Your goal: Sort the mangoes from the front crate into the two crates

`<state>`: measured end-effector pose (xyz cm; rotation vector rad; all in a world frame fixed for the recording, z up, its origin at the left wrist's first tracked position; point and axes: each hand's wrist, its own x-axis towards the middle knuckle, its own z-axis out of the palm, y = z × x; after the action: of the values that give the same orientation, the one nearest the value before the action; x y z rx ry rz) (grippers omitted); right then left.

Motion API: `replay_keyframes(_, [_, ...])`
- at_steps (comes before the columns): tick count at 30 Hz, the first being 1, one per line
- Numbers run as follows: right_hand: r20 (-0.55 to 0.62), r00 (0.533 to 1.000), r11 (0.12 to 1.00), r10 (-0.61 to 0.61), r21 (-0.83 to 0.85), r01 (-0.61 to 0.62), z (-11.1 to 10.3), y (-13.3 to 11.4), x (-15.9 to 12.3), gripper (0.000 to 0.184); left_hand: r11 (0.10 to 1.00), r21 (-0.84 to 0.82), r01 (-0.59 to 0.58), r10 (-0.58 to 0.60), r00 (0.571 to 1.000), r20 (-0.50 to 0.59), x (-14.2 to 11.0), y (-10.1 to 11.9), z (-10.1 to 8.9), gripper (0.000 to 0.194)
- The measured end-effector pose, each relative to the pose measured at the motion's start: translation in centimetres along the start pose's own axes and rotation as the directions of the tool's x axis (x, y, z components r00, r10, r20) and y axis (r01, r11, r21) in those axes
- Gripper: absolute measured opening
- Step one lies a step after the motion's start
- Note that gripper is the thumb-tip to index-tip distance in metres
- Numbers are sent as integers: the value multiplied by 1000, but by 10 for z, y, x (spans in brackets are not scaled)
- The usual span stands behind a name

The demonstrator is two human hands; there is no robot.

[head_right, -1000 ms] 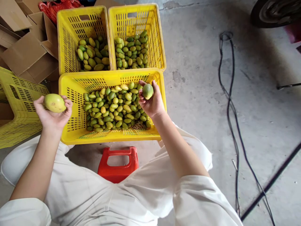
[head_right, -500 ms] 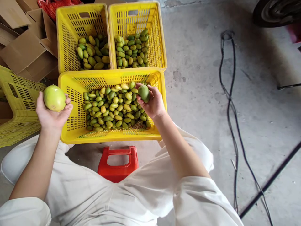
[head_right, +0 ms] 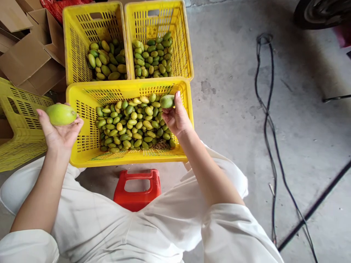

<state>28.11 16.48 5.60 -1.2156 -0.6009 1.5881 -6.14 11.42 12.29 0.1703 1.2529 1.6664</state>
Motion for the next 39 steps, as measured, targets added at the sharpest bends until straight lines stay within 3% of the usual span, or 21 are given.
replay_keyframes(4, [12, 999, 999, 39, -24, -38, 2, -5, -2, 70, 1000, -7, -14, 14, 1000, 25, 0, 1, -3, 49])
replay_keyframes(11, [50, 995, 996, 82, 11, -83, 3, -2, -1, 53, 981, -152, 119, -143, 977, -156, -2, 8, 8, 23])
replay_keyframes(15, [43, 996, 996, 83, 18, -84, 4, 2, -3, 46, 969, -27, 246, -247, 959, -143, 1, 10, 7, 34])
replay_keyframes(17, [41, 996, 996, 85, 14, -85, 4, 2, -4, 43, 960, 49, 277, -269, 955, -123, 4, 8, 4, 30])
replay_keyframes(21, [60, 996, 997, 71, 27, -73, 8, 1, -5, 40, 957, 87, 277, -260, 951, -168, 10, 3, -1, 24])
replay_keyframes(25, [68, 997, 999, 41, 4, -41, 8, 0, -5, 46, 958, 94, 271, -259, 958, -125, 9, 1, 2, 27])
replay_keyframes(33, [96, 995, 1000, -21, -15, 22, -9, 3, 6, 54, 963, 121, 242, -226, 965, -136, 3, 4, 11, 36])
replay_keyframes(39, [110, 994, 1000, -27, 15, 25, -11, 1, 7, 55, 975, 125, 182, -180, 983, -30, 4, 1, 6, 32])
